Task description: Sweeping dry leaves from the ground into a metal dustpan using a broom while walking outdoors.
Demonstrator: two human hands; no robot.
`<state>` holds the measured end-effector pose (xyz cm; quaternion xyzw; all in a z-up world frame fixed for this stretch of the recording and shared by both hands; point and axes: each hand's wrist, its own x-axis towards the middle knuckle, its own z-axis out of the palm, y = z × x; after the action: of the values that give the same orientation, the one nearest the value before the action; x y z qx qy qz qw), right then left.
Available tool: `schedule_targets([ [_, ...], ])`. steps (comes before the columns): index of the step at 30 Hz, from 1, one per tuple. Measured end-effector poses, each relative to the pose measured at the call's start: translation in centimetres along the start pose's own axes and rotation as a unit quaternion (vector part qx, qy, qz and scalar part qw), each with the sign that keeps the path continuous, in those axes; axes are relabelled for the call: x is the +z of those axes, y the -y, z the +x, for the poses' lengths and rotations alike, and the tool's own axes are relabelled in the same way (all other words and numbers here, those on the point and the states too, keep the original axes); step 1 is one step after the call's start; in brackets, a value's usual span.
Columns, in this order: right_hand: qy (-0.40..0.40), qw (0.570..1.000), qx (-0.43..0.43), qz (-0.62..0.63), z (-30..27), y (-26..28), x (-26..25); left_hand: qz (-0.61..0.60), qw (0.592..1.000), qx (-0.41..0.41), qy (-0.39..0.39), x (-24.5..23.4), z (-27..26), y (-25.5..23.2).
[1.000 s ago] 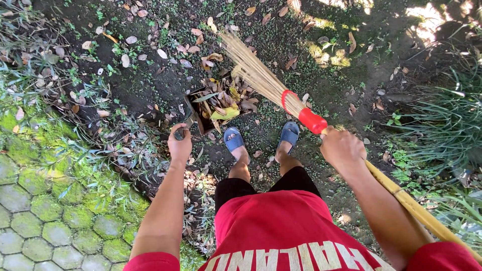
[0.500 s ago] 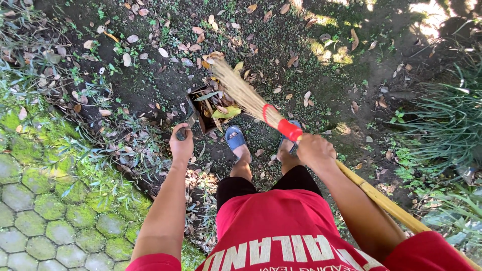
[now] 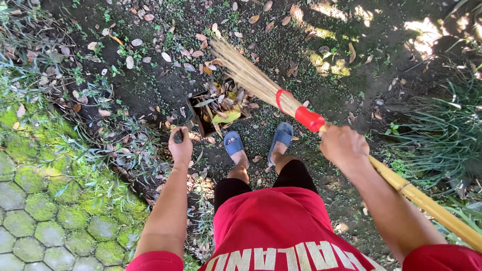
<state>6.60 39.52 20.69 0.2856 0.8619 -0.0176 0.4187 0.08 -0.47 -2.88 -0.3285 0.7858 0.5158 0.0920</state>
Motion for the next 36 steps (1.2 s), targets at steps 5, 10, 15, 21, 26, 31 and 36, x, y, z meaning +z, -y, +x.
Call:
schedule_targets([
  [5, -0.040, 0.998, -0.030, -0.038, 5.6, 0.3, -1.8, -0.018, 0.998, -0.026, -0.047, 0.9, 0.3, 1.5],
  [10, -0.086, 0.992, -0.043, -0.085, 13.5, 3.0, 0.2, -0.061, 0.996, -0.045, -0.051, 1.2, -1.0, 1.6],
  [15, -0.050, 0.989, -0.111, -0.084, 19.2, 5.7, 2.6, -0.078, 0.990, -0.046, -0.105, 2.1, -2.0, 2.4],
  [21, 0.006, 0.984, -0.137, -0.109, 16.9, 3.0, 5.5, -0.049, 0.993, -0.054, -0.095, 1.9, -4.2, 2.2],
  [26, 0.009, 0.979, -0.171, -0.113, 10.0, 1.7, 1.4, -0.064, 0.988, -0.031, -0.139, 3.0, -5.0, 1.3],
  [31, -0.008, 0.984, -0.139, -0.109, 8.2, 0.0, -0.7, -0.077, 0.985, -0.023, -0.153, 3.3, -4.4, 1.2],
  [36, -0.033, 0.985, -0.112, -0.123, 6.5, -0.2, -6.3, -0.074, 0.985, -0.041, -0.152, 2.6, -3.4, 2.6],
])
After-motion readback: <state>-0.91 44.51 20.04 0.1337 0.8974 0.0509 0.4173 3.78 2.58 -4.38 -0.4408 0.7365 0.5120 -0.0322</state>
